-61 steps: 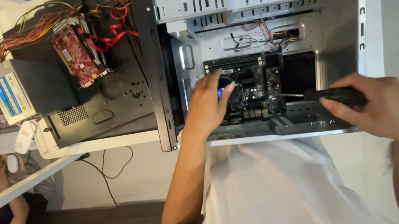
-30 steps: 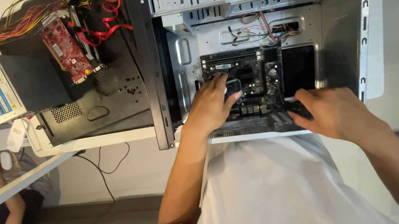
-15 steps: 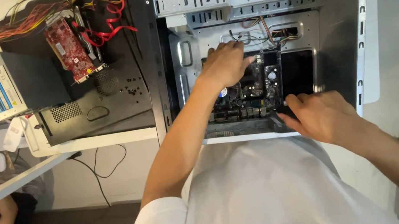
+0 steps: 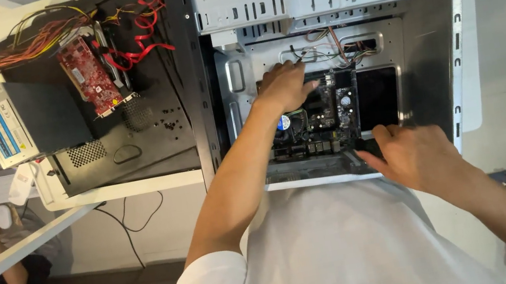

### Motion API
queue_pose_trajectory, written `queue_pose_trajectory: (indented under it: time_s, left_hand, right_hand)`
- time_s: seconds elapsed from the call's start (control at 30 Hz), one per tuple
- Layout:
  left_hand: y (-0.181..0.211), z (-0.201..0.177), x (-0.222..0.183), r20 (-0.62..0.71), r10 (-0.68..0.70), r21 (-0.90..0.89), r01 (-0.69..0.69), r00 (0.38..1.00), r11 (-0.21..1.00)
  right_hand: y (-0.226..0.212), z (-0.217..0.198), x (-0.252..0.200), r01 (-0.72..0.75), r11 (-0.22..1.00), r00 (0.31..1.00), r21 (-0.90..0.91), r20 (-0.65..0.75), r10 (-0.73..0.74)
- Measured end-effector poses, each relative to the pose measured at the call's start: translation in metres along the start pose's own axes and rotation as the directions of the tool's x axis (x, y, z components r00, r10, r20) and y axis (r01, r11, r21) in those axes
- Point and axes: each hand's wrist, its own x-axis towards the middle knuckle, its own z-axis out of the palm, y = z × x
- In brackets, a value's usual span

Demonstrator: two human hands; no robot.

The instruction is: Screwing a motherboard into a computer case using a screwdriver

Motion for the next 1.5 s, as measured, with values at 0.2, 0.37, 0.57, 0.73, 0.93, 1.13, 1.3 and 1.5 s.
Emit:
queue_pose_trajectory:
  time_s: [0.2,0.37,0.57,0.73,0.93,1.13,1.3,1.5]
  left_hand:
    - [-0.001,0.001,0.002,0.032,0.026,0.010,-0.026,0.999,1.000]
    - [-0.003,0.005,0.006,0.031,0.024,0.007,-0.024,0.999,1.000]
    - [-0.004,0.008,0.007,0.015,0.035,0.003,-0.035,0.999,0.999]
    - [-0.002,0.007,0.005,0.010,0.036,-0.002,-0.036,0.999,0.999]
    - [-0.003,0.008,0.006,0.013,0.037,-0.006,-0.037,0.999,0.999]
    - [-0.002,0.006,0.006,0.026,0.044,-0.010,-0.044,0.999,0.999]
    - [-0.009,0.016,0.014,0.016,0.032,0.004,-0.032,0.999,0.999]
    - [-0.007,0.011,0.008,0.009,0.045,-0.024,-0.045,0.999,0.999]
  right_hand:
    - [0.005,0.006,0.001,0.101,0.990,0.991,0.100,0.074,-0.108]
    - [0.004,-0.006,0.000,0.049,0.994,0.996,0.095,0.074,-0.056]
    - [-0.003,-0.005,-0.005,0.037,0.999,0.983,0.022,0.177,-0.040]
    - [-0.005,-0.008,-0.005,-0.002,1.000,0.972,0.024,0.233,-0.003]
    - [-0.011,-0.007,0.000,0.004,0.999,0.968,-0.033,0.252,0.004]
    - [-0.017,-0.028,0.010,0.026,1.000,0.901,0.011,0.433,-0.028]
    - [-0.015,-0.030,0.020,0.024,1.000,0.914,0.001,0.406,-0.022]
    - [-0.012,-0.035,0.023,0.029,0.999,0.895,0.036,0.444,-0.042]
